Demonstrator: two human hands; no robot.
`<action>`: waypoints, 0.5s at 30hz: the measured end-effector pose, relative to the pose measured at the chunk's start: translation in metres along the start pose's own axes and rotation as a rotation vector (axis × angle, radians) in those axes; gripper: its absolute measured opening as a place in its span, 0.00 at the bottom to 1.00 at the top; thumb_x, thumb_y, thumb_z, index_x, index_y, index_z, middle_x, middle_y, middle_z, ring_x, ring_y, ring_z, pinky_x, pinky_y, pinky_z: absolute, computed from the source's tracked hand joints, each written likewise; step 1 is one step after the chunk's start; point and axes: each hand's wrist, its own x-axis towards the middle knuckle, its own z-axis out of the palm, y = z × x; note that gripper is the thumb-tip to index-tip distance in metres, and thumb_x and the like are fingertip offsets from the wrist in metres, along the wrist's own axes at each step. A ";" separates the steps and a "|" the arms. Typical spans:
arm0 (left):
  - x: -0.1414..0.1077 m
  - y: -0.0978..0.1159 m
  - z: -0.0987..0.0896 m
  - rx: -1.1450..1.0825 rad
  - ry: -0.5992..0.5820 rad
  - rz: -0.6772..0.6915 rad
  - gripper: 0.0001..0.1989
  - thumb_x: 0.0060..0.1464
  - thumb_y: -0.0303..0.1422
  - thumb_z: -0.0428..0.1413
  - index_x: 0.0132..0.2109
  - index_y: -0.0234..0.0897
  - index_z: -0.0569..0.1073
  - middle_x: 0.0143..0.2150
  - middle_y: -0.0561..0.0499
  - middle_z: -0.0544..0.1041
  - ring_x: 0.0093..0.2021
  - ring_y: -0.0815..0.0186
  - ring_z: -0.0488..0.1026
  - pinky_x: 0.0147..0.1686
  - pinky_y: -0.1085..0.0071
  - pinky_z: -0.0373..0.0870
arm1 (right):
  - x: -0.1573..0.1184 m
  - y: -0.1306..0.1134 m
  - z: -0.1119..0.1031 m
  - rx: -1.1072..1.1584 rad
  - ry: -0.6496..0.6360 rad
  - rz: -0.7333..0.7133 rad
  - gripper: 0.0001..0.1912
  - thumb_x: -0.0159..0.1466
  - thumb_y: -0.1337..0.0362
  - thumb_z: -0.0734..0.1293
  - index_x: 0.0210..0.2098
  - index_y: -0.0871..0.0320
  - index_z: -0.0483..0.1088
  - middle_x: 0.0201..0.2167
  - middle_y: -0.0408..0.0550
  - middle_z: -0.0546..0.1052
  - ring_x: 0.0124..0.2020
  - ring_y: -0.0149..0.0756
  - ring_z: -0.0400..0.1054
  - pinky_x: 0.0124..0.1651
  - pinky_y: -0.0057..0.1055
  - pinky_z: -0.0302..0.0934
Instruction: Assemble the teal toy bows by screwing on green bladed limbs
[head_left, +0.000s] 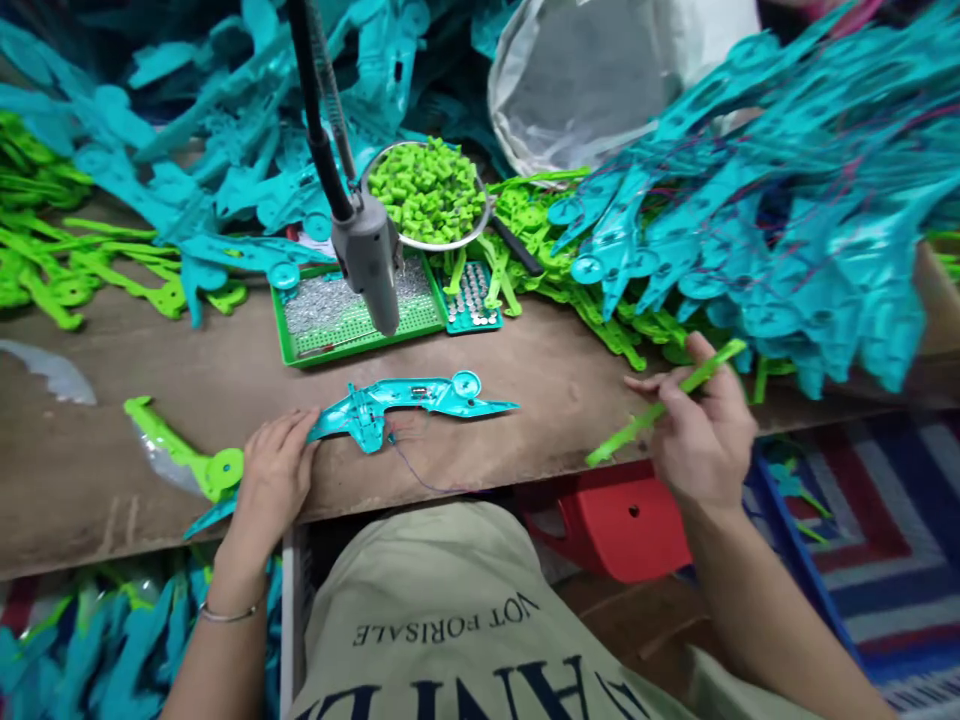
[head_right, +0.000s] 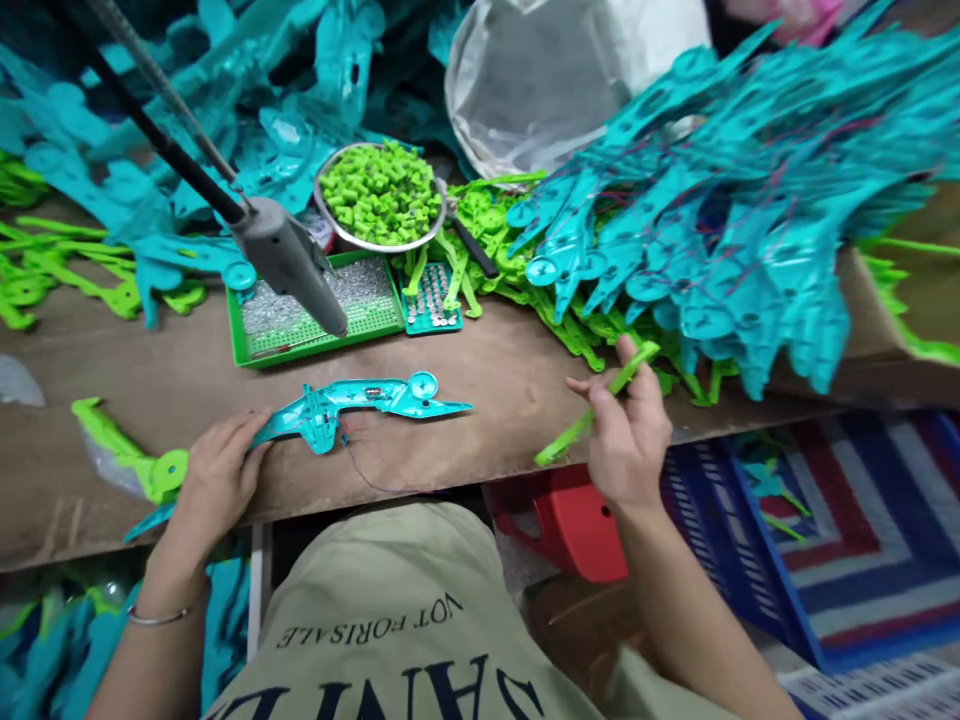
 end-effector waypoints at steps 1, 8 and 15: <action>-0.002 0.000 -0.002 -0.010 -0.004 -0.007 0.19 0.70 0.34 0.47 0.63 0.39 0.71 0.55 0.39 0.79 0.57 0.49 0.74 0.58 0.51 0.68 | 0.005 -0.007 0.011 0.175 -0.010 0.101 0.21 0.62 0.57 0.70 0.55 0.48 0.73 0.35 0.42 0.73 0.38 0.38 0.75 0.56 0.55 0.72; -0.012 -0.009 -0.009 -0.017 -0.024 -0.019 0.19 0.70 0.35 0.48 0.62 0.39 0.73 0.56 0.40 0.79 0.58 0.52 0.74 0.59 0.54 0.68 | 0.024 0.000 0.078 0.607 -0.209 0.527 0.15 0.60 0.52 0.76 0.38 0.54 0.72 0.25 0.40 0.77 0.39 0.41 0.80 0.49 0.51 0.77; -0.011 -0.013 -0.012 -0.034 -0.060 -0.040 0.19 0.69 0.35 0.48 0.62 0.39 0.73 0.55 0.40 0.79 0.56 0.51 0.75 0.57 0.53 0.70 | 0.023 0.010 0.126 0.705 -0.211 0.667 0.14 0.65 0.53 0.72 0.38 0.55 0.68 0.22 0.39 0.76 0.35 0.37 0.80 0.49 0.46 0.78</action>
